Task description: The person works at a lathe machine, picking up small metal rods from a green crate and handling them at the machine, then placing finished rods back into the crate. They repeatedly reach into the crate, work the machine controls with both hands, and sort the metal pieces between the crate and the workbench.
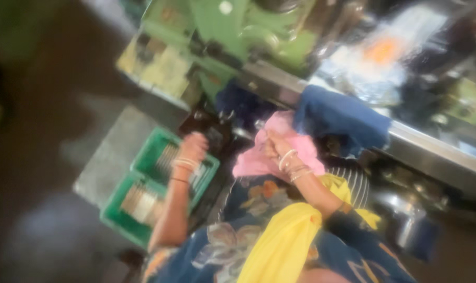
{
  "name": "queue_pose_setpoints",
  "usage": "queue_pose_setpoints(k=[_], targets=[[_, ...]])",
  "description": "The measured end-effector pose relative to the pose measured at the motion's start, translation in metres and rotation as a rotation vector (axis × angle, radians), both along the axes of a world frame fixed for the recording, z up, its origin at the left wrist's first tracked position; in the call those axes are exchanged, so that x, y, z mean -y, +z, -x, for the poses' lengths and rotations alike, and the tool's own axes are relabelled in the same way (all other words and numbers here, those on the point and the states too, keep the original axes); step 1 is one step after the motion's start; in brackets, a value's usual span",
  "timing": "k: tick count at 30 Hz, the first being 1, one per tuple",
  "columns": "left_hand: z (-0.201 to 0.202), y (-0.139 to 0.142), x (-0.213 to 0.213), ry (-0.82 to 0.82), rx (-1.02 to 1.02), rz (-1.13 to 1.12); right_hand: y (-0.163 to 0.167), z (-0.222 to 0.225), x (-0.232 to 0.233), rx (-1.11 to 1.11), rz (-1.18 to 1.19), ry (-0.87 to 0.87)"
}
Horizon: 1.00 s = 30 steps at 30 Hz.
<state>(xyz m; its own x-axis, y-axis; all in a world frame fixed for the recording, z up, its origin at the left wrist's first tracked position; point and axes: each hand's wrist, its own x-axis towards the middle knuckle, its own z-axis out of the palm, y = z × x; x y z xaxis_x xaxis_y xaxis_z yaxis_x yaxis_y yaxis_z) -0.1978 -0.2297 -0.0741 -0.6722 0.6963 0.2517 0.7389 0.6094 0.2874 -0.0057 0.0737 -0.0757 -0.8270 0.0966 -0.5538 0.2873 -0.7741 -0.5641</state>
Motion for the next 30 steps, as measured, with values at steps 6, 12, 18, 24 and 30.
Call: queue_pose_setpoints(k=[6,12,18,24,30], targets=[[-0.083,0.063,-0.166,-0.239,1.310,-0.570,0.020,-0.039,-0.003,0.026,-0.017,-0.051],[-0.118,0.090,-0.218,-0.216,1.582,-0.601,0.034,-0.058,-0.005,-0.052,0.081,-0.273],[-0.131,0.093,-0.234,-0.141,1.836,-0.618,0.079,-0.080,-0.030,-0.207,-1.413,-0.602],[-0.157,0.103,-0.258,-0.143,1.564,-0.669,0.105,-0.098,-0.043,-0.162,-1.144,-0.594],[-0.168,0.138,-0.251,-0.591,-0.162,-0.450,0.076,-0.119,-0.071,-0.125,0.226,-0.070]])
